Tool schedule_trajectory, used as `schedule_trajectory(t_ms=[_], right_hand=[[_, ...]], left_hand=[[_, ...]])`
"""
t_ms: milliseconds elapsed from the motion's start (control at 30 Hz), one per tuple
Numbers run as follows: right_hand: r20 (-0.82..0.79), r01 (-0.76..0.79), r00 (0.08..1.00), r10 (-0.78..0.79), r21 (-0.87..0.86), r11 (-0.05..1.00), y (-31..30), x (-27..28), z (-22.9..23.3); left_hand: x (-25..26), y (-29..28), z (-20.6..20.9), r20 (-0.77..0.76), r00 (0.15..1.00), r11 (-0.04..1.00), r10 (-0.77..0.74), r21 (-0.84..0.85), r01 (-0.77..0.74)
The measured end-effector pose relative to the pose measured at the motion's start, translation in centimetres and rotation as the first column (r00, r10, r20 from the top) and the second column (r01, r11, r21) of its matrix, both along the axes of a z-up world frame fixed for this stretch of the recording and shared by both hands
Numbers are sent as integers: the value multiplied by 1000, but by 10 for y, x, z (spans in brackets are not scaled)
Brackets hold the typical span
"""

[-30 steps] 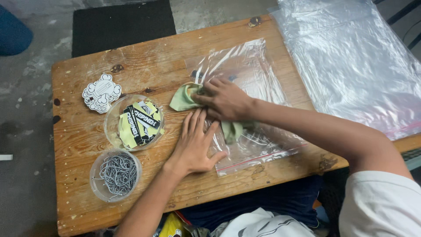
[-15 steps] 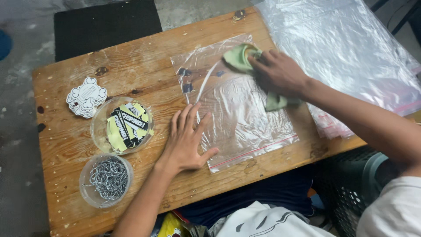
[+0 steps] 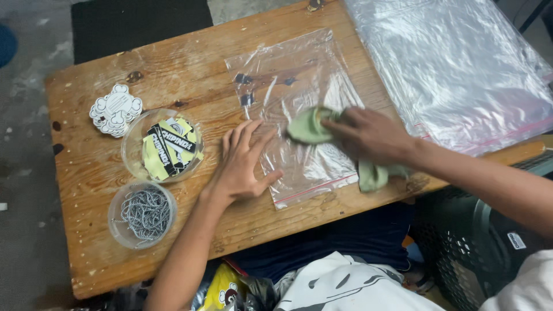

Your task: The person cleans a black shoulder bag with a cloth, then attaches a cartoon bear sticker to the front. They wipe a clear plastic bag with the cloth, place the bag inside, and seal it.

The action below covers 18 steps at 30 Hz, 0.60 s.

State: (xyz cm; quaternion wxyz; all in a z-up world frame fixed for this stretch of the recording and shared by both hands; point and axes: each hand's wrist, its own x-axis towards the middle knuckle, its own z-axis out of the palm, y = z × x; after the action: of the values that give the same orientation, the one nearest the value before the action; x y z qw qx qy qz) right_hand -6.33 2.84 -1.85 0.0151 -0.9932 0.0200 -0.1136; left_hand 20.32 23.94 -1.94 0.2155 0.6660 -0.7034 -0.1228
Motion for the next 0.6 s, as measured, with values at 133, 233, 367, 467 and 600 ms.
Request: schedule_trajectory(t_ms=[133, 233, 367, 467, 600], right_hand=[[35, 203, 979, -201, -65, 977, -52, 53, -19], [-3, 268, 963, -268, -64, 961, -51, 86, -24], [80, -15, 997, 20, -59, 998, 22, 100, -18], [99, -267, 960, 260, 64, 961, 91, 84, 7], [116, -505, 863, 492, 169, 846, 121, 71, 21]], left_hand=[[10, -6, -15, -114, 992, 993, 60, -95, -71], [16, -6, -10, -53, 986, 977, 158, -136, -164], [19, -4, -12, -113, 977, 982, 178, -42, -184], [18, -6, -10, -112, 977, 982, 180, -37, -185], [13, -5, 3, -158, 975, 984, 155, -61, -167]])
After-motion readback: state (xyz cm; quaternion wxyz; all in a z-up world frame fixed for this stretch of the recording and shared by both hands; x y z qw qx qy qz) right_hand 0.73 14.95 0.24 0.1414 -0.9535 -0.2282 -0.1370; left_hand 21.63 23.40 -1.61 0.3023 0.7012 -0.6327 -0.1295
